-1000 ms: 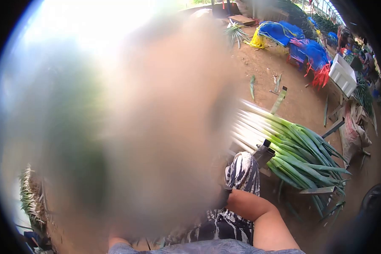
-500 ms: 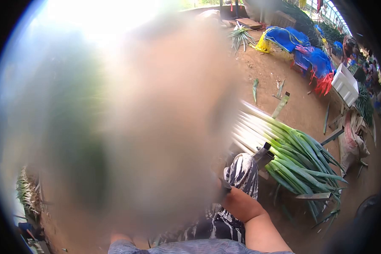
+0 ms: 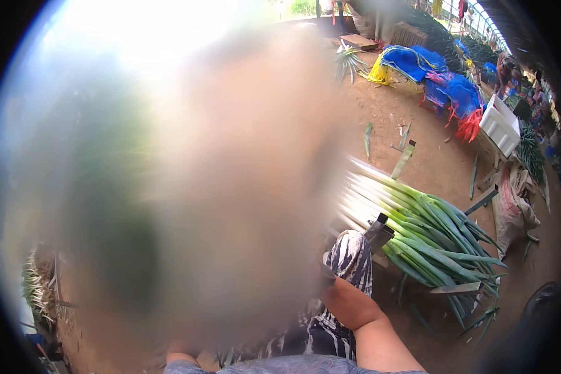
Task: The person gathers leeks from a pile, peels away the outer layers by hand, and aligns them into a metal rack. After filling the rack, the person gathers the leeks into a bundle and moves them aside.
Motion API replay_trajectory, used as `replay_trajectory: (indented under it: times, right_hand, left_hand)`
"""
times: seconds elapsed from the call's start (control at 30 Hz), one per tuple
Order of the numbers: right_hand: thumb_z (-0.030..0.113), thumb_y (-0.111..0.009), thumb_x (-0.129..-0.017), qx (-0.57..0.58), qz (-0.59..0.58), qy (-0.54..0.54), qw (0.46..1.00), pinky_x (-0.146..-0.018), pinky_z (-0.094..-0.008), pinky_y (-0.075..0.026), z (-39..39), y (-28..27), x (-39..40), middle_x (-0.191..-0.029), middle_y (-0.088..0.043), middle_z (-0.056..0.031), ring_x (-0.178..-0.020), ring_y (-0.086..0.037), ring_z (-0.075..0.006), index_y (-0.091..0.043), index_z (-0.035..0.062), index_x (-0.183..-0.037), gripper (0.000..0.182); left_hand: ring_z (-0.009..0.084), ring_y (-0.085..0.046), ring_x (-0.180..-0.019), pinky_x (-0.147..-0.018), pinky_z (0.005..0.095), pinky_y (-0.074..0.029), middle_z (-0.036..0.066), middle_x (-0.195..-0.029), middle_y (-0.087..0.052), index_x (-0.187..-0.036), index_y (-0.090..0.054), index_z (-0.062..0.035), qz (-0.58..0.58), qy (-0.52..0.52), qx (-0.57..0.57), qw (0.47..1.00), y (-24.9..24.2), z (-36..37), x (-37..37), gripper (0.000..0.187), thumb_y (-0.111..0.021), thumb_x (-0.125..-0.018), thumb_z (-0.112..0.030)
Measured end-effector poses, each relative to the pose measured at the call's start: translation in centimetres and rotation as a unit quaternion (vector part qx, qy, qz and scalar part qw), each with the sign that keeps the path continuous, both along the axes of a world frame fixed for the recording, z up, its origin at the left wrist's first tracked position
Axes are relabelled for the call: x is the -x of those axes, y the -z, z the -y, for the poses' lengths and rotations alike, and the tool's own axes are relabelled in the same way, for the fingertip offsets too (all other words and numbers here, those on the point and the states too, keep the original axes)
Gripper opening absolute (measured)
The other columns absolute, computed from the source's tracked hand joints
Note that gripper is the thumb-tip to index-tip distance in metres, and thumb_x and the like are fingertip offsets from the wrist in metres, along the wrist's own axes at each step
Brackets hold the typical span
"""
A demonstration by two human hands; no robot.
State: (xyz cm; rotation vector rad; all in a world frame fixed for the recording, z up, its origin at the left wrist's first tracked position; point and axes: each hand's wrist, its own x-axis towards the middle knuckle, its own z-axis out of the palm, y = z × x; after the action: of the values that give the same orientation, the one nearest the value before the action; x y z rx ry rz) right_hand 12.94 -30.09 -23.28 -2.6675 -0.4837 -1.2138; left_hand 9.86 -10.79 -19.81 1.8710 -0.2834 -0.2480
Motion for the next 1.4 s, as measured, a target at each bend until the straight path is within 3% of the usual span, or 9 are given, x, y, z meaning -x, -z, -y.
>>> replay_trajectory:
  times: [0.27, 0.37, 0.47, 0.73, 0.8, 0.9, 1.07, 1.27, 1.4]
  right_hand:
    - [0.01, -0.058, -0.088, -0.092, -0.001, -0.005, 0.996, -0.099, -0.0411, -0.041, 1.5, -0.8, -1.5, -0.125, -0.055, -0.0079, -0.118, -0.051, -0.0255, -0.05, 0.0102, -0.134, 0.047]
    - [0.007, -0.062, -0.083, 0.249, 0.183, 0.205, 0.929, -0.1, -0.0442, -0.039, 2.3, -0.4, -3.0, -0.126, -0.054, -0.009, -0.117, -0.051, -0.0286, -0.054, 0.0089, -0.131, 0.048]
    - [0.005, -0.063, -0.081, -0.011, 0.016, -0.074, 0.997, -0.099, -0.0453, -0.041, 3.3, -0.6, -3.5, -0.126, -0.054, -0.0095, -0.115, -0.051, -0.0312, -0.057, 0.0098, -0.127, 0.047]
    - [-0.008, -0.059, -0.079, -0.189, 0.003, -0.299, 0.936, -0.092, -0.0402, -0.046, 2.9, -3.2, -5.9, -0.112, -0.061, -0.0148, -0.107, -0.058, -0.0299, -0.061, 0.0057, -0.119, 0.043]
    - [-0.003, -0.059, -0.083, -0.327, -0.1, -0.389, 0.855, -0.093, -0.0385, -0.046, 3.1, -2.8, -6.5, -0.112, -0.062, -0.0136, -0.107, -0.059, -0.0268, -0.059, 0.0062, -0.12, 0.038]
    - [0.008, -0.059, -0.09, -0.651, -0.301, -0.504, 0.481, -0.095, -0.0348, -0.045, 0.3, -6.9, -6.4, -0.115, -0.063, -0.0106, -0.106, -0.06, -0.0198, -0.057, 0.009, -0.121, 0.031]
    - [0.028, -0.062, -0.089, -0.162, -0.096, -0.42, 0.888, -0.099, -0.0359, -0.043, 0.3, -10.9, -6.5, -0.121, -0.059, -0.0107, -0.11, -0.057, -0.0191, -0.05, 0.005, -0.125, 0.044]
    - [0.048, -0.079, -0.068, -0.425, -0.339, -0.437, 0.717, -0.106, -0.0407, -0.035, -3.6, -11.5, -4.7, -0.138, -0.039, -0.0241, -0.127, -0.042, -0.0307, -0.015, -0.0033, -0.143, 0.112]
    - [0.045, -0.085, -0.061, -0.289, -0.324, -0.365, 0.824, -0.107, -0.0411, -0.034, -6.9, -5.4, -3.3, -0.139, -0.032, -0.0305, -0.128, -0.039, -0.0386, 0.005, -0.0028, -0.147, 0.133]
  left_hand:
    - [0.0216, -0.059, -0.089, -0.081, 0.0329, -0.047, 0.014, -0.098, -0.063, -0.119, -0.054, -0.0012, -0.056, 0.074, -0.005, 0.996, -0.3, -0.4, -0.5, 0.046, -0.063, -0.088, -0.034]
    - [0.024, -0.058, -0.094, -0.085, 0.0337, -0.045, 0.015, -0.105, -0.061, -0.122, -0.051, -0.0016, -0.058, 0.118, -0.007, 0.991, -0.9, -0.2, -0.7, 0.048, -0.059, -0.09, -0.036]
    - [0.0271, -0.054, -0.104, -0.09, 0.0349, -0.042, 0.018, -0.114, -0.057, -0.127, -0.048, -0.0008, 0.028, 0.147, -0.037, 0.988, -0.9, -0.2, -1.4, 0.049, -0.053, -0.093, -0.036]
    - [0.0205, -0.047, -0.117, -0.1, 0.0313, -0.035, 0.015, -0.125, -0.052, -0.134, -0.041, 0.0018, 0.111, 0.163, 0.069, 0.978, -1.4, 0.2, -3.6, 0.059, -0.049, -0.096, -0.042]
    - [0.0197, -0.046, -0.118, -0.102, 0.0309, -0.033, 0.012, -0.127, -0.051, -0.135, -0.04, 0.0018, 0.116, 0.176, 0.113, 0.971, -2.6, 0.6, -4.0, 0.057, -0.051, -0.096, -0.038]
    - [0.0146, -0.051, -0.108, -0.095, 0.0297, -0.04, 0.007, -0.117, -0.057, -0.128, -0.047, 0.0005, 0.05, 0.167, 0.185, 0.967, -2.6, 1.1, -5.0, 0.046, -0.058, -0.092, -0.026]
    - [0.0129, -0.061, -0.092, -0.083, 0.0284, -0.05, 0.005, -0.101, -0.065, -0.113, -0.058, -0.0027, -0.021, 0.108, 0.158, 0.981, -6.5, 1.3, -5.4, 0.037, -0.073, -0.079, -0.01]
    - [0.0148, -0.063, -0.087, -0.076, 0.0286, -0.051, 0.007, -0.092, -0.066, -0.107, -0.062, -0.001, 0.094, -0.064, 0.107, 0.988, -13.1, -1.3, -7.0, 0.03, -0.071, -0.08, -0.01]
    - [0.0173, -0.061, -0.089, -0.082, 0.0305, -0.049, 0.009, -0.096, -0.064, -0.108, -0.06, 0.0025, 0.202, -0.121, 0.211, 0.949, -18.6, -1.6, -6.3, 0.032, -0.07, -0.08, -0.008]
